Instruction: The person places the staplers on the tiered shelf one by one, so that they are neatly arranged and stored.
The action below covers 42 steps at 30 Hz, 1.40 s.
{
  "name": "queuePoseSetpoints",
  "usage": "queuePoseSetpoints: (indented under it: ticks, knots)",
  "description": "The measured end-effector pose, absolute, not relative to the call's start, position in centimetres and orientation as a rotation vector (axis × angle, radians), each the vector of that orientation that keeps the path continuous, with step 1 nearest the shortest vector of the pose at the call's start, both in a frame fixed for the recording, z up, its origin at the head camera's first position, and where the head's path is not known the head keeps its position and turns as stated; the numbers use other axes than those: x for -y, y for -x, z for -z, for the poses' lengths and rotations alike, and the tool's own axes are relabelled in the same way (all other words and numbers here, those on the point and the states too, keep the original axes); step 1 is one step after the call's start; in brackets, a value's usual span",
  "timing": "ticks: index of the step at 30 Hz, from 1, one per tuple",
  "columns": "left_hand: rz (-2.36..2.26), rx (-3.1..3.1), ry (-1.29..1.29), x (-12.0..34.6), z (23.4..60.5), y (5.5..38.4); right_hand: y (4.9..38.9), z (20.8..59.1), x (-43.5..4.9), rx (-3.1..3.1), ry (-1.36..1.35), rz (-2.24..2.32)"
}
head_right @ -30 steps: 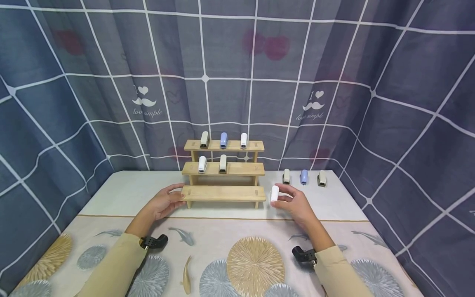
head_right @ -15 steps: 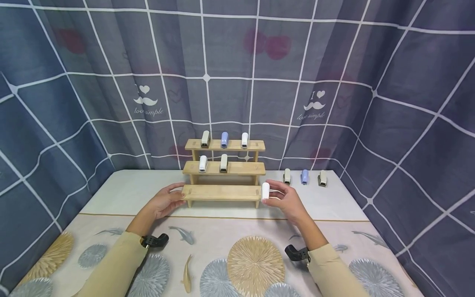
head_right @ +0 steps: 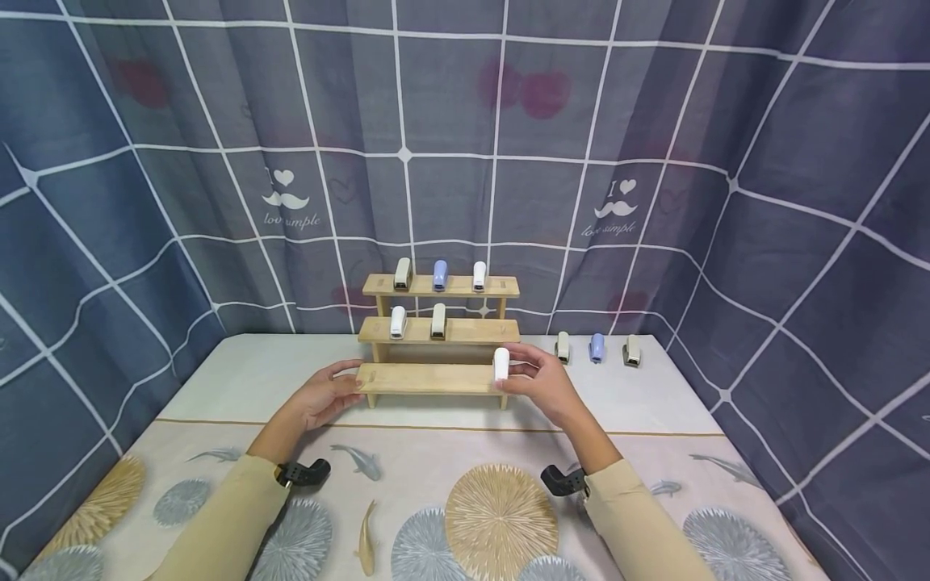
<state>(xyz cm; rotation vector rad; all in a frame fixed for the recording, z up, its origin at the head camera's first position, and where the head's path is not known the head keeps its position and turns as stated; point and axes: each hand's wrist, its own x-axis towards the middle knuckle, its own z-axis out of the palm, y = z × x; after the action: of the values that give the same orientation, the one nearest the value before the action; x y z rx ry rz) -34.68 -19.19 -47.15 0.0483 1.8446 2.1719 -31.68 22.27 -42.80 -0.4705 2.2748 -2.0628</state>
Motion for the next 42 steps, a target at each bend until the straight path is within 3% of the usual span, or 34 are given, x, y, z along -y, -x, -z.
queuePoseSetpoints:
  ticks: [14, 42]
  knots:
    - [-2.168, -1.848, -0.031, 19.1, 46.9, 34.5, 34.2, 39.9, -20.5, -2.385, 0.469, 1.951]
    - [-2.168, -1.825, -0.045, 19.3, 47.0, 34.7, 40.1, 37.7, -19.3, -2.514, 0.516, 1.789]
